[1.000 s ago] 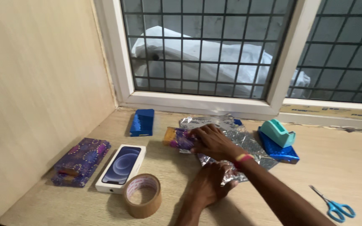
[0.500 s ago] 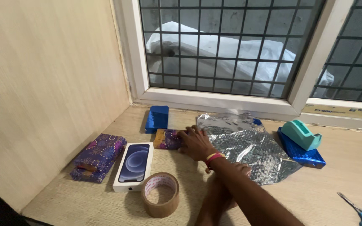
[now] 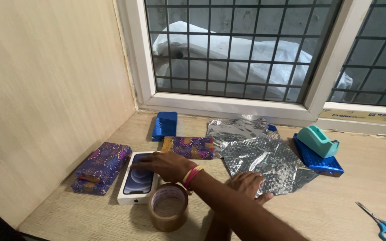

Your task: The person wraps two small rectangular boxes with metallic blue and patterned paper on a wooden table. They use scissors to cut tape and paper, fold the paper around each box, and secure it with tape. The wrapped boxes are placed on the table next to other wrapped items.

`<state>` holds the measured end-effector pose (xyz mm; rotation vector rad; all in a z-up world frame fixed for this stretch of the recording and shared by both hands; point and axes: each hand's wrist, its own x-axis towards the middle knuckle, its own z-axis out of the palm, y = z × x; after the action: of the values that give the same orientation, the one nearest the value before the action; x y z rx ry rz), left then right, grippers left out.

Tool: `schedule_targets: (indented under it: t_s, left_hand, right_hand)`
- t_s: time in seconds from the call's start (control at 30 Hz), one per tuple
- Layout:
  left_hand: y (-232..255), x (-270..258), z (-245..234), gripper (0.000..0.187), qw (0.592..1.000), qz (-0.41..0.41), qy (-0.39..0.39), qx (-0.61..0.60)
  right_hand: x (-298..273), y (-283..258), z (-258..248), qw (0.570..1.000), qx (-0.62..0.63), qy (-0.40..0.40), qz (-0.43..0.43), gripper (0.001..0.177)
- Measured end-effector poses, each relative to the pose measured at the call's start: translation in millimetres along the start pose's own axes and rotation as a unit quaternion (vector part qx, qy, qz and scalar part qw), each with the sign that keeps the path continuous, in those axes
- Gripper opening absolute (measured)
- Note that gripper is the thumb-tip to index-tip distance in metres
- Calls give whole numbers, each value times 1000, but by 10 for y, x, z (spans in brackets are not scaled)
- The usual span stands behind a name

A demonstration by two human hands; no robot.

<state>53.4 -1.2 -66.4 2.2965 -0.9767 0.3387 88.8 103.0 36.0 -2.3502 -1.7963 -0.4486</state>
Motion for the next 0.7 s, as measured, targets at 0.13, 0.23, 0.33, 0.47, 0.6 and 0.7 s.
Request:
schedule_targets:
  t_s: [0.13, 0.23, 0.33, 0.47, 0.6, 0.7]
  left_hand:
    - [-23, 11, 5, 70, 1000, 15, -3, 5]
    - [-24, -32, 70, 69, 999, 17, 45, 3]
    - [-66, -54, 88, 68, 998, 39, 59, -3]
    - [-65, 1, 63, 67, 999, 27, 25, 6]
    - [-32, -20, 11, 66, 999, 20, 27, -2]
    - [16, -21, 3, 66, 1000, 0, 28, -1]
  right_hand:
    - [-38, 32, 77, 998, -22, -51, 38, 75]
    - [-116, 128, 132, 999, -23, -21, 10, 77]
    - [-116, 195, 234, 1000, 1, -6, -7, 95]
    - [-134, 211, 280, 996, 41, -74, 28, 101]
    - [-88, 102, 221, 997, -48, -54, 12, 134]
    - [-6, 66, 159, 995, -69, -71, 0, 137]
